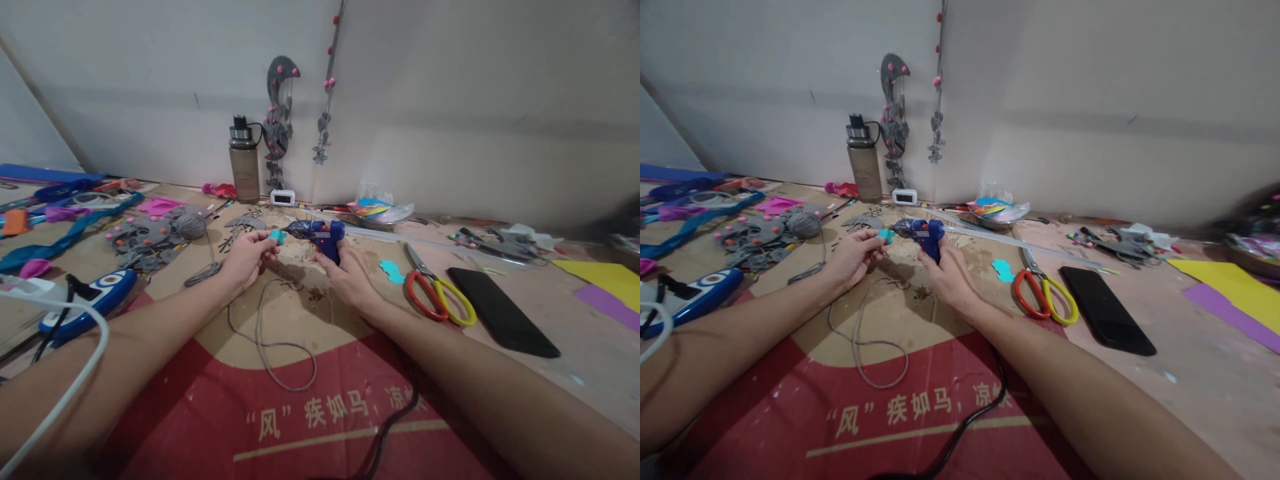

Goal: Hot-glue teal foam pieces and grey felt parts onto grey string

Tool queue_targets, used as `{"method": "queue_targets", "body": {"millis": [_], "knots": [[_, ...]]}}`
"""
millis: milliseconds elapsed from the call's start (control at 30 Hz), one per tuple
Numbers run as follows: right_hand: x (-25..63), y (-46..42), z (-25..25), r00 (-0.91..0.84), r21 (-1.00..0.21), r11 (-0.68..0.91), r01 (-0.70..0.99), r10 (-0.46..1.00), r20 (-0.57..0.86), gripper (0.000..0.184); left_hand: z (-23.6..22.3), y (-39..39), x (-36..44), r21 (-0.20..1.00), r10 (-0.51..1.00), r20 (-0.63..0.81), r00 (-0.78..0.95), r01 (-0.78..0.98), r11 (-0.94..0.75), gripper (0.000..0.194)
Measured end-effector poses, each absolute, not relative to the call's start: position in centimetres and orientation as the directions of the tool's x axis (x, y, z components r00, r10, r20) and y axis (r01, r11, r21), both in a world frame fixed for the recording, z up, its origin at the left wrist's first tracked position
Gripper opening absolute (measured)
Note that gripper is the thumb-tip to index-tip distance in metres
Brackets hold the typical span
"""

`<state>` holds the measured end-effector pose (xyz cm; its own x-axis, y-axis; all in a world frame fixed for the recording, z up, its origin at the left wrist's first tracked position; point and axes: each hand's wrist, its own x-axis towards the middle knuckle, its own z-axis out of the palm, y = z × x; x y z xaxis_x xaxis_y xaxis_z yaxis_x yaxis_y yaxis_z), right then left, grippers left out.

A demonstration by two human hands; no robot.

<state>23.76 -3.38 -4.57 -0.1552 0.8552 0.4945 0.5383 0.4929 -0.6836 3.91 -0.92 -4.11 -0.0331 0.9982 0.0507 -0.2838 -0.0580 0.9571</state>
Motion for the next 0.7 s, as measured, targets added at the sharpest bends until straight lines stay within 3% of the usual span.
{"method": "queue_targets", "body": {"millis": [700], "knots": [[23.67, -3.53, -4.60, -0.183, -0.679, 0.529, 0.509, 0.837, 0.515, 0.028, -3.86, -1.02, 3.85, 0.938, 0.999, 0.029, -0.030, -0.344, -0.037, 0.009]]}}
